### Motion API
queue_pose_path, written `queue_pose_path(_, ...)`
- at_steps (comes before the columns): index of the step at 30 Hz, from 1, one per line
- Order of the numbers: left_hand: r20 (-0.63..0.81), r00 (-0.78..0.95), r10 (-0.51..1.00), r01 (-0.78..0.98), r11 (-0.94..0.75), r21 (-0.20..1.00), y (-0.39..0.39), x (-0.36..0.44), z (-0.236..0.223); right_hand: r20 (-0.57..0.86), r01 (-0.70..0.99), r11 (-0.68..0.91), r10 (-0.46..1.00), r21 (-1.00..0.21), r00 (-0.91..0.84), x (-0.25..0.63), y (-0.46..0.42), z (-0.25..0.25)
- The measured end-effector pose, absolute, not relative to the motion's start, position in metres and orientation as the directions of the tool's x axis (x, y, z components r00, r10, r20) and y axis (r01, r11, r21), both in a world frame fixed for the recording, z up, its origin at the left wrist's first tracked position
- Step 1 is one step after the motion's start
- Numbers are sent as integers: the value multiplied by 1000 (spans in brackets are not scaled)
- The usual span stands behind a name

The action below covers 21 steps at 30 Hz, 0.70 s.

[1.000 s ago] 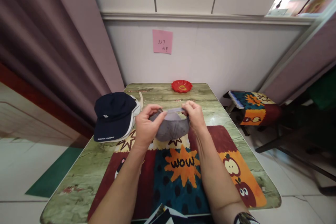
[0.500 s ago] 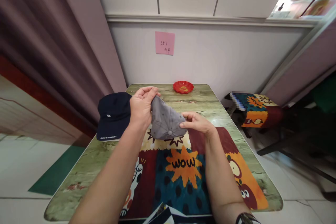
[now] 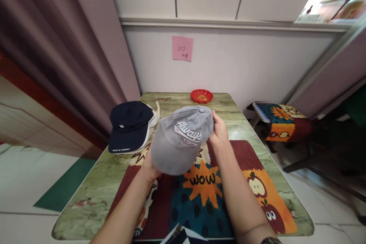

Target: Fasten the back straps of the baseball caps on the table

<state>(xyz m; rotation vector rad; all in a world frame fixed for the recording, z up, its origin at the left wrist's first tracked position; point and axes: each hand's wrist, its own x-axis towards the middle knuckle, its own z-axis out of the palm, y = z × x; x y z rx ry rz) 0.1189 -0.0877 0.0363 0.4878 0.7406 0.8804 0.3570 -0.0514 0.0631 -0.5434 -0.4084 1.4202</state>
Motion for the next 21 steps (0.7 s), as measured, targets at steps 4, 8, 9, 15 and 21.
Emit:
queue_pose_path(4,-454,287,843,-611,526,591,-100,118,38,-72,-753,156,963,-639,260,363,-43,50)
queue_pose_path(8,-411,138,901,-647,396,651,-94,131,53,-246,-818,60,939,-572,241,364,-45,45)
queue_pose_path(9,-380,135,915,-651,372,662,-89,134,60,-288,-830,25,932,-558,222,364,-47,45)
queue_pose_path(15,-80,44,996,-653,89,752,-39,125,127,-326,-801,-88,935,-592,138,356,-59,56)
queue_pose_path(21,63,-201,978,-650,-181,739,-9,52,150,-266,-799,-31,950,-601,163,357,-68,67)
